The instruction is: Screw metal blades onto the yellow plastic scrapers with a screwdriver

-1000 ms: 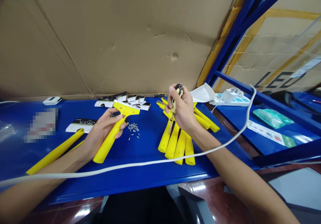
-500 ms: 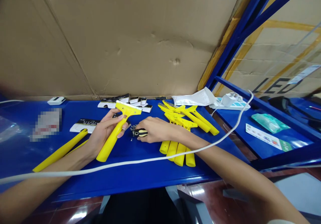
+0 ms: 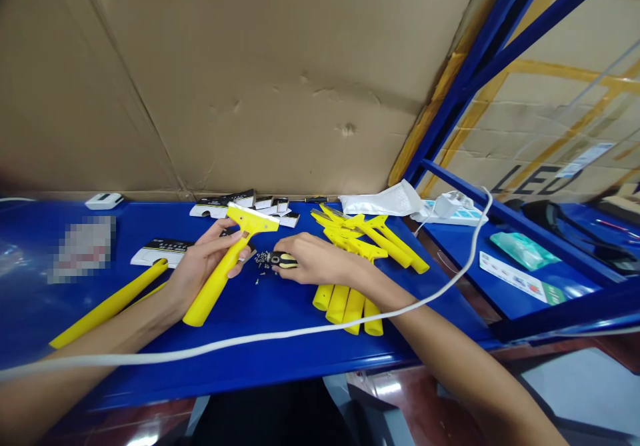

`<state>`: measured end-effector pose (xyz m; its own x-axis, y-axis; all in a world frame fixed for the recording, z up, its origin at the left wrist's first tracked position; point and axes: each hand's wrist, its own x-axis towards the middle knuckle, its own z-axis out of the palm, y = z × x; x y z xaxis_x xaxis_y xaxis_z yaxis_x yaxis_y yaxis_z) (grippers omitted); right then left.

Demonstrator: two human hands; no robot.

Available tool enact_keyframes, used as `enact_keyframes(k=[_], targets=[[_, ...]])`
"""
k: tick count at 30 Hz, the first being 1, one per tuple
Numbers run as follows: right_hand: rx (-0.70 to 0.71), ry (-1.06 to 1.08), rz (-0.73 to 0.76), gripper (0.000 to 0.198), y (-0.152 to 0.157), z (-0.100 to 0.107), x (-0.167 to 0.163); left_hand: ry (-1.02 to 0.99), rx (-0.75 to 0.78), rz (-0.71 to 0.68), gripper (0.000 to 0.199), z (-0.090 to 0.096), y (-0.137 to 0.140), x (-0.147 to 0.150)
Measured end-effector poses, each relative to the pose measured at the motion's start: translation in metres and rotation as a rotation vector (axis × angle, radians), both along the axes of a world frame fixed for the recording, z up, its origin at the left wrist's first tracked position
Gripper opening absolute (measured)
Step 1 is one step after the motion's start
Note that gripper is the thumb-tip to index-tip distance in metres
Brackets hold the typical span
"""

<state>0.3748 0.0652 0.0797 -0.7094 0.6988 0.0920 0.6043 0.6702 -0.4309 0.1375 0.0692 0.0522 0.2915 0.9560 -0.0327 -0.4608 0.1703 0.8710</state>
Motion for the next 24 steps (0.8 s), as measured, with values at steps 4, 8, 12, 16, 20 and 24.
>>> enact_keyframes(k=[4,8,12,16,20,24], targets=[[0.025,0.075,-0.05,0.021,0.0,0.01,0.009,0.003,-0.001,0.009,0.039,-0.002,0.002,0.001],[0.011,0.099,-0.109,0.022,0.002,0.012,0.014,0.016,-0.02,0.004,0.043,-0.003,0.004,0.001],[-0.056,-0.01,-0.103,0.018,0.01,0.002,0.018,0.042,-0.028,-0.023,0.046,-0.003,0.004,0.001],[-0.065,-0.132,-0.102,0.01,0.019,-0.009,0.024,0.031,-0.025,-0.001,0.044,-0.002,0.0,0.002],[-0.098,-0.129,-0.029,0.021,0.021,-0.006,0.03,0.031,-0.018,-0.03,0.041,-0.001,-0.002,0.002],[-0.152,-0.149,-0.006,0.017,0.016,0.0,0.029,0.028,-0.013,-0.042,0.04,-0.001,-0.003,0.002]])
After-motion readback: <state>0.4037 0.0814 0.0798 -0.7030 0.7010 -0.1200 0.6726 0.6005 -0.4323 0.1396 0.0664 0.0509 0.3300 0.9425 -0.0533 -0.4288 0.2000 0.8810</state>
